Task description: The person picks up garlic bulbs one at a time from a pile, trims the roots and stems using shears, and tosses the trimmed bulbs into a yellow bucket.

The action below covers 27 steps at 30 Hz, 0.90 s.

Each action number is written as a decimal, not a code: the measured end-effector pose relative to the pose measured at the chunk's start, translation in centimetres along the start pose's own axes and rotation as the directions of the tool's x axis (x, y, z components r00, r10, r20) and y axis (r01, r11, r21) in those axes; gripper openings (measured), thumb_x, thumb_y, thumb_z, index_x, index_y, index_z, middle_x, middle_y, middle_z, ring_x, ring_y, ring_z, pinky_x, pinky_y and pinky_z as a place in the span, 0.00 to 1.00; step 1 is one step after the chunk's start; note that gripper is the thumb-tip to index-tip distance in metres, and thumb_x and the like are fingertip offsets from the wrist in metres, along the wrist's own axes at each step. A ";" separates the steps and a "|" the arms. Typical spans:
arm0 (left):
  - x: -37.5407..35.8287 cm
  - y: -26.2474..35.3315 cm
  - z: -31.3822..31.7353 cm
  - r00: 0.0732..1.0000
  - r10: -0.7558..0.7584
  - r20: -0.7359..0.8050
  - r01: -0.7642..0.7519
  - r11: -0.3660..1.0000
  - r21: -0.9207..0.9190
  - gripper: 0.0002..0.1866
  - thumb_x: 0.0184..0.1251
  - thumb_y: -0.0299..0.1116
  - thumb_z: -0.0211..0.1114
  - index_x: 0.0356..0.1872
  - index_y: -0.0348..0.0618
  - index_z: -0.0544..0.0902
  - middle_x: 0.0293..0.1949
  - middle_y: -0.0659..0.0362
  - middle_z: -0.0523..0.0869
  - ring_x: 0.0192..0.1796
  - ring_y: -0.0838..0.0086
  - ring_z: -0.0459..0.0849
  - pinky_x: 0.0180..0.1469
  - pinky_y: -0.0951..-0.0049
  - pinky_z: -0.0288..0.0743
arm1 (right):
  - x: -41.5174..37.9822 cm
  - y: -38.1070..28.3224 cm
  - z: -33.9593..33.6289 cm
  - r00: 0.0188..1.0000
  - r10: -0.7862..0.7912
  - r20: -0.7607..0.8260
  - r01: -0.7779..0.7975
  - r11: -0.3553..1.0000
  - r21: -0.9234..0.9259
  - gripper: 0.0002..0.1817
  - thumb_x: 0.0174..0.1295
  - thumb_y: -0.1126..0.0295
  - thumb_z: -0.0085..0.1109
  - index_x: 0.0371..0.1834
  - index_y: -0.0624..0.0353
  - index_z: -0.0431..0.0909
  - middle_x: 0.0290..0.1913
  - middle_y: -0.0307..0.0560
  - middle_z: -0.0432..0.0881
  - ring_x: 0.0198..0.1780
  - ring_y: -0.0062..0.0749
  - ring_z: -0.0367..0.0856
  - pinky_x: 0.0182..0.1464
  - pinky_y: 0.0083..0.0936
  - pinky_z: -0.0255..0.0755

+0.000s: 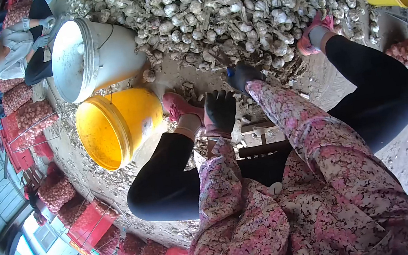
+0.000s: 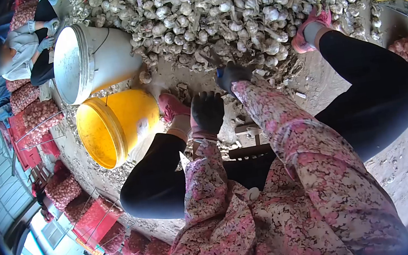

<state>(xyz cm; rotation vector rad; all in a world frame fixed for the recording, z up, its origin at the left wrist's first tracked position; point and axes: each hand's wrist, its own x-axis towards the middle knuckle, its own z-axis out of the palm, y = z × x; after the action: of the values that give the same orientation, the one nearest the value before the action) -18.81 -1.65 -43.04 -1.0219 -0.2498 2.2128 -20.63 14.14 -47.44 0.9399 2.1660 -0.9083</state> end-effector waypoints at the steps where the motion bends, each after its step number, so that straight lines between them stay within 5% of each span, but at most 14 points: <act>1: 0.0 0.4 -0.2 0.985 0.164 0.044 -0.150 0.716 0.682 0.10 0.69 0.45 0.57 0.37 0.52 0.77 0.41 0.60 0.79 0.51 0.63 0.75 0.57 0.64 0.69 | 0.5 -0.9 0.3 0.997 0.030 -0.070 -0.028 0.999 0.018 0.29 0.55 0.49 0.59 0.54 0.59 0.76 0.53 0.61 0.79 0.56 0.50 0.78 0.58 0.40 0.72; 4: -0.6 1.0 -0.9 0.953 0.282 -0.113 -0.095 0.630 0.771 0.14 0.67 0.49 0.59 0.43 0.52 0.78 0.41 0.58 0.81 0.48 0.63 0.76 0.57 0.64 0.70 | 2.2 -2.3 -0.2 0.999 0.038 0.000 -0.038 0.988 0.147 0.28 0.55 0.48 0.60 0.51 0.59 0.78 0.50 0.61 0.81 0.55 0.51 0.79 0.58 0.38 0.72; 6: -0.5 1.8 -0.1 0.935 0.275 -0.224 -0.035 0.700 0.714 0.18 0.66 0.53 0.59 0.45 0.50 0.79 0.40 0.58 0.81 0.43 0.65 0.78 0.53 0.64 0.74 | 1.8 -1.8 -0.5 1.000 0.007 0.025 -0.009 0.993 0.114 0.27 0.55 0.47 0.60 0.50 0.58 0.77 0.46 0.61 0.82 0.52 0.51 0.80 0.55 0.39 0.73; 9: 0.0 1.9 1.1 0.911 0.306 -0.275 -0.015 0.694 0.720 0.33 0.51 0.70 0.63 0.38 0.47 0.81 0.31 0.65 0.80 0.27 0.80 0.75 0.30 0.79 0.72 | -2.8 -0.1 -1.0 0.948 -0.295 -0.117 0.295 0.955 -0.023 0.22 0.57 0.51 0.61 0.44 0.59 0.76 0.37 0.56 0.83 0.40 0.52 0.82 0.45 0.43 0.75; 10: 0.4 2.4 1.3 0.918 0.293 -0.268 -0.017 0.703 0.711 0.33 0.51 0.70 0.63 0.38 0.47 0.81 0.31 0.65 0.80 0.27 0.80 0.75 0.30 0.79 0.72 | -4.7 0.8 -1.4 0.928 -0.365 -0.082 0.365 0.931 -0.005 0.22 0.57 0.51 0.61 0.44 0.59 0.75 0.36 0.55 0.83 0.40 0.52 0.82 0.44 0.43 0.75; 12: 1.5 3.7 1.6 0.988 -0.129 -0.085 0.155 0.807 0.570 0.39 0.43 0.77 0.62 0.37 0.47 0.81 0.24 0.69 0.77 0.21 0.84 0.69 0.24 0.82 0.65 | -8.8 2.5 -2.3 0.902 -0.429 -0.057 0.430 0.903 0.004 0.22 0.57 0.51 0.61 0.44 0.59 0.75 0.35 0.55 0.83 0.39 0.52 0.82 0.43 0.43 0.74; 15: 2.5 3.9 1.2 0.975 -0.221 -0.027 0.192 0.774 0.603 0.38 0.46 0.77 0.60 0.36 0.48 0.82 0.20 0.71 0.75 0.18 0.84 0.66 0.23 0.84 0.63 | -12.6 4.1 -2.4 0.829 -0.550 -0.099 0.557 0.827 0.073 0.20 0.58 0.53 0.61 0.42 0.59 0.75 0.33 0.55 0.83 0.37 0.52 0.82 0.40 0.43 0.74; 18: 0.9 0.9 2.4 0.984 -0.163 0.074 0.075 0.751 0.656 0.32 0.55 0.71 0.59 0.36 0.49 0.82 0.24 0.67 0.81 0.20 0.83 0.72 0.24 0.85 0.65 | -12.9 5.8 -2.0 0.879 -0.461 -0.122 0.472 0.878 0.078 0.18 0.59 0.55 0.60 0.41 0.60 0.76 0.31 0.56 0.82 0.36 0.51 0.83 0.39 0.42 0.74; 20: 0.3 -0.1 3.1 0.981 0.165 0.103 -0.194 0.774 0.603 0.27 0.62 0.63 0.58 0.37 0.48 0.83 0.31 0.64 0.85 0.24 0.81 0.79 0.25 0.85 0.68 | -12.3 6.3 -1.6 0.907 -0.378 -0.184 0.406 0.901 0.153 0.16 0.59 0.58 0.62 0.39 0.59 0.77 0.30 0.56 0.82 0.35 0.50 0.83 0.40 0.40 0.75; 22: 0.4 1.3 1.9 0.960 0.212 0.180 -0.278 0.728 0.626 0.22 0.67 0.56 0.58 0.42 0.47 0.82 0.36 0.61 0.85 0.30 0.76 0.84 0.27 0.80 0.74 | -13.2 6.4 -2.9 0.910 -0.378 -0.171 0.408 0.890 0.202 0.18 0.58 0.58 0.64 0.42 0.59 0.76 0.32 0.55 0.82 0.35 0.49 0.83 0.40 0.38 0.75; 24: 0.7 1.8 1.0 0.828 0.444 0.343 -0.429 0.108 0.897 0.17 0.66 0.46 0.64 0.48 0.47 0.79 0.39 0.57 0.85 0.35 0.72 0.85 0.31 0.75 0.80 | -14.8 5.3 -4.8 0.862 -0.462 -0.208 0.494 0.858 0.143 0.20 0.57 0.59 0.65 0.46 0.59 0.73 0.35 0.55 0.82 0.37 0.48 0.83 0.41 0.38 0.75; 26: 1.2 2.4 0.6 0.800 0.410 0.439 -0.525 0.122 0.842 0.23 0.59 0.29 0.70 0.54 0.44 0.73 0.41 0.55 0.84 0.38 0.71 0.85 0.36 0.72 0.82 | -15.0 4.9 -5.6 0.804 -0.545 -0.238 0.577 0.812 0.087 0.28 0.55 0.57 0.66 0.55 0.58 0.70 0.41 0.54 0.81 0.40 0.47 0.82 0.43 0.38 0.75; 27: 1.0 2.5 0.0 0.736 0.413 0.536 -0.532 -0.136 0.836 0.26 0.55 0.23 0.70 0.56 0.41 0.71 0.42 0.55 0.84 0.40 0.70 0.85 0.39 0.71 0.82 | -15.2 4.8 -6.2 0.737 -0.625 -0.256 0.611 0.779 -0.143 0.32 0.54 0.56 0.66 0.59 0.60 0.68 0.42 0.54 0.80 0.41 0.47 0.81 0.44 0.39 0.74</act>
<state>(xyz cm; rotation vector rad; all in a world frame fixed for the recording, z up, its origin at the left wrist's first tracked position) -20.47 -2.90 -44.71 -0.0840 1.7768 2.1581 -9.79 15.70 -34.33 0.3093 2.8232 -1.0529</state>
